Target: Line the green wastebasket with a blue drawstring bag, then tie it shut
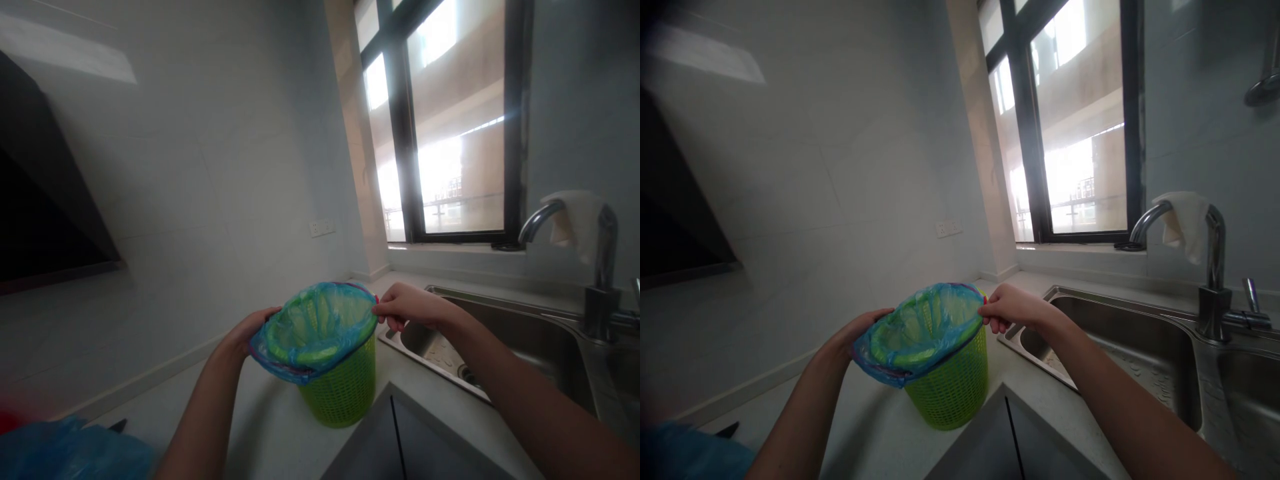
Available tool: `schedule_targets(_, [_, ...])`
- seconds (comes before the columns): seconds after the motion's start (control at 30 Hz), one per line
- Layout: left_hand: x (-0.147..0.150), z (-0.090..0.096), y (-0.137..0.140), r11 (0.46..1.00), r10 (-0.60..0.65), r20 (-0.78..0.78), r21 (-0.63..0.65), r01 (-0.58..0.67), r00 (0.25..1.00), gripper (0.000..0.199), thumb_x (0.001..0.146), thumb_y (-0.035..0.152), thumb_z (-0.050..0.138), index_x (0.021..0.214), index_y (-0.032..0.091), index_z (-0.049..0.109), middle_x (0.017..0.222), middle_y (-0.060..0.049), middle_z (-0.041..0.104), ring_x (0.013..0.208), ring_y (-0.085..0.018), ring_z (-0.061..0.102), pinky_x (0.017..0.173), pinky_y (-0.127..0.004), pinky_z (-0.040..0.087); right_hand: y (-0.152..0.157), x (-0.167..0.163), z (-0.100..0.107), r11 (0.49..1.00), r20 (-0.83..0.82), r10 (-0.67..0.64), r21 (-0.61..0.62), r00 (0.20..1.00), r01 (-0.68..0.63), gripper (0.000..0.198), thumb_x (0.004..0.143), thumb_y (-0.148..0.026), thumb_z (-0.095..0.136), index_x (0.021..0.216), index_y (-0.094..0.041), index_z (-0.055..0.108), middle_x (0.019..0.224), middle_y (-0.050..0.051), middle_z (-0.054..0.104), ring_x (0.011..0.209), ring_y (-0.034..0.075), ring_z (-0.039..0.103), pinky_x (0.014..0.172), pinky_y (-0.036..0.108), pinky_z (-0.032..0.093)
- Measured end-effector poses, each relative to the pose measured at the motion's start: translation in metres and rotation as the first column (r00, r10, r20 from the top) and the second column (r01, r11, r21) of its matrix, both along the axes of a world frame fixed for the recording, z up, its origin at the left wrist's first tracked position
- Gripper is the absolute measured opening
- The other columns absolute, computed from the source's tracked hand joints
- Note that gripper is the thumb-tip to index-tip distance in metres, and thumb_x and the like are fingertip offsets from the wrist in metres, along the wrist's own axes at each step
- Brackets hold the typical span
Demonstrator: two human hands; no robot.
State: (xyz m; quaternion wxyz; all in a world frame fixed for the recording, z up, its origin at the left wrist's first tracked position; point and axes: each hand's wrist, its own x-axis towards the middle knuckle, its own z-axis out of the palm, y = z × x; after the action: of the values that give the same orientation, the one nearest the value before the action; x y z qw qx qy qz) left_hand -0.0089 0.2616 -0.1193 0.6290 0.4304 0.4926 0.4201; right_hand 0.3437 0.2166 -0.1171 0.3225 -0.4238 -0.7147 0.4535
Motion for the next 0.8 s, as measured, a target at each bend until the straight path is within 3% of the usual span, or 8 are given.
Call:
schedule_targets(0.17, [0.001, -0.003, 0.003, 0.999, 0.025, 0.023, -0.036, -0.024, 0.999, 0.011, 0.083, 0.022, 0.062, 0.084, 0.015, 0.071, 0.074, -0.011, 0.075, 0.071, -0.03, 0.073, 0.071, -0.041, 0.06, -0.009, -0.012, 0.004, 0.986, -0.283, 0.142, -0.044, 0.949, -0.16, 0.034, 0.086, -0.039, 0.066, 0.065, -0.013, 0.063, 0.044, -0.003, 0.052, 0.039, 0.004, 0.04, 0.042, 0.017, 0.032])
schedule_targets(0.27, [0.003, -0.006, 0.004, 0.999, 0.031, 0.019, 0.02, -0.031, 0.999, 0.008, 0.079, 0.021, 0.067, 0.08, 0.014, 0.07, 0.075, -0.011, 0.075, 0.069, -0.029, 0.072, 0.068, -0.039, 0.059, -0.012, -0.025, 0.003, 0.963, -0.521, 0.138, -0.13, 0.842, -0.238, 0.03, 0.083, -0.039, 0.071, 0.071, -0.014, 0.063, 0.055, -0.003, 0.056, 0.042, 0.004, 0.043, 0.041, 0.017, 0.033])
schedule_targets(0.37, [0.005, -0.008, 0.005, 0.988, 0.098, -0.007, 0.12, -0.097, 0.995, 0.005, 0.073, 0.02, 0.071, 0.073, 0.016, 0.068, 0.068, -0.008, 0.073, 0.059, -0.025, 0.069, 0.062, -0.036, 0.058, -0.011, -0.035, -0.001, 0.962, -0.678, 0.087, -0.133, 0.73, -0.239, 0.025, 0.081, -0.037, 0.074, 0.079, -0.015, 0.064, 0.072, 0.0, 0.062, 0.051, 0.005, 0.051, 0.044, 0.018, 0.037])
schedule_targets(0.43, [0.006, -0.008, 0.005, 0.983, 0.114, -0.02, 0.144, -0.11, 0.993, 0.005, 0.073, 0.02, 0.071, 0.072, 0.016, 0.068, 0.067, -0.007, 0.072, 0.057, -0.024, 0.068, 0.06, -0.036, 0.058, -0.01, -0.038, -0.003, 0.978, -0.697, 0.059, -0.102, 0.714, -0.181, 0.024, 0.081, -0.038, 0.073, 0.081, -0.015, 0.065, 0.077, 0.001, 0.062, 0.056, 0.007, 0.054, 0.045, 0.019, 0.037])
schedule_targets(0.5, [0.008, -0.009, 0.002, 0.994, 0.062, -0.016, 0.091, -0.06, 0.998, 0.008, 0.076, 0.023, 0.07, 0.076, 0.016, 0.07, 0.071, -0.009, 0.074, 0.062, -0.026, 0.07, 0.062, -0.037, 0.058, -0.008, -0.039, -0.005, 0.999, -0.653, 0.024, -0.003, 0.757, -0.034, 0.026, 0.082, -0.04, 0.071, 0.076, -0.015, 0.065, 0.071, 0.0, 0.06, 0.056, 0.009, 0.053, 0.046, 0.021, 0.036])
schedule_targets(0.6, [0.012, -0.009, -0.001, 1.0, -0.028, 0.011, -0.007, 0.028, 1.0, 0.015, 0.08, 0.03, 0.067, 0.081, 0.016, 0.073, 0.079, -0.012, 0.076, 0.07, -0.029, 0.072, 0.068, -0.04, 0.059, -0.005, -0.038, -0.008, 0.959, -0.592, -0.007, 0.225, 0.806, 0.174, 0.029, 0.081, -0.038, 0.07, 0.065, -0.016, 0.06, 0.061, -0.003, 0.053, 0.056, 0.009, 0.049, 0.052, 0.023, 0.039])
schedule_targets(0.67, [0.014, -0.009, -0.003, 0.998, -0.056, 0.019, -0.019, 0.057, 0.998, 0.014, 0.079, 0.029, 0.068, 0.081, 0.016, 0.074, 0.08, -0.012, 0.076, 0.071, -0.029, 0.072, 0.068, -0.039, 0.059, -0.002, -0.038, -0.009, 0.935, -0.59, 0.009, 0.291, 0.808, 0.202, 0.027, 0.08, -0.036, 0.069, 0.064, -0.017, 0.057, 0.059, -0.004, 0.05, 0.056, 0.009, 0.046, 0.055, 0.024, 0.039])
schedule_targets(0.8, [0.016, -0.009, -0.003, 1.0, 0.004, -0.017, -0.001, -0.004, 1.0, 0.005, 0.074, 0.017, 0.069, 0.073, 0.017, 0.073, 0.074, -0.011, 0.075, 0.067, -0.028, 0.071, 0.062, -0.037, 0.058, 0.005, -0.039, -0.013, 0.947, -0.577, 0.057, 0.289, 0.815, 0.138, 0.02, 0.077, -0.031, 0.07, 0.072, -0.018, 0.056, 0.061, -0.006, 0.049, 0.054, 0.008, 0.043, 0.053, 0.023, 0.035])
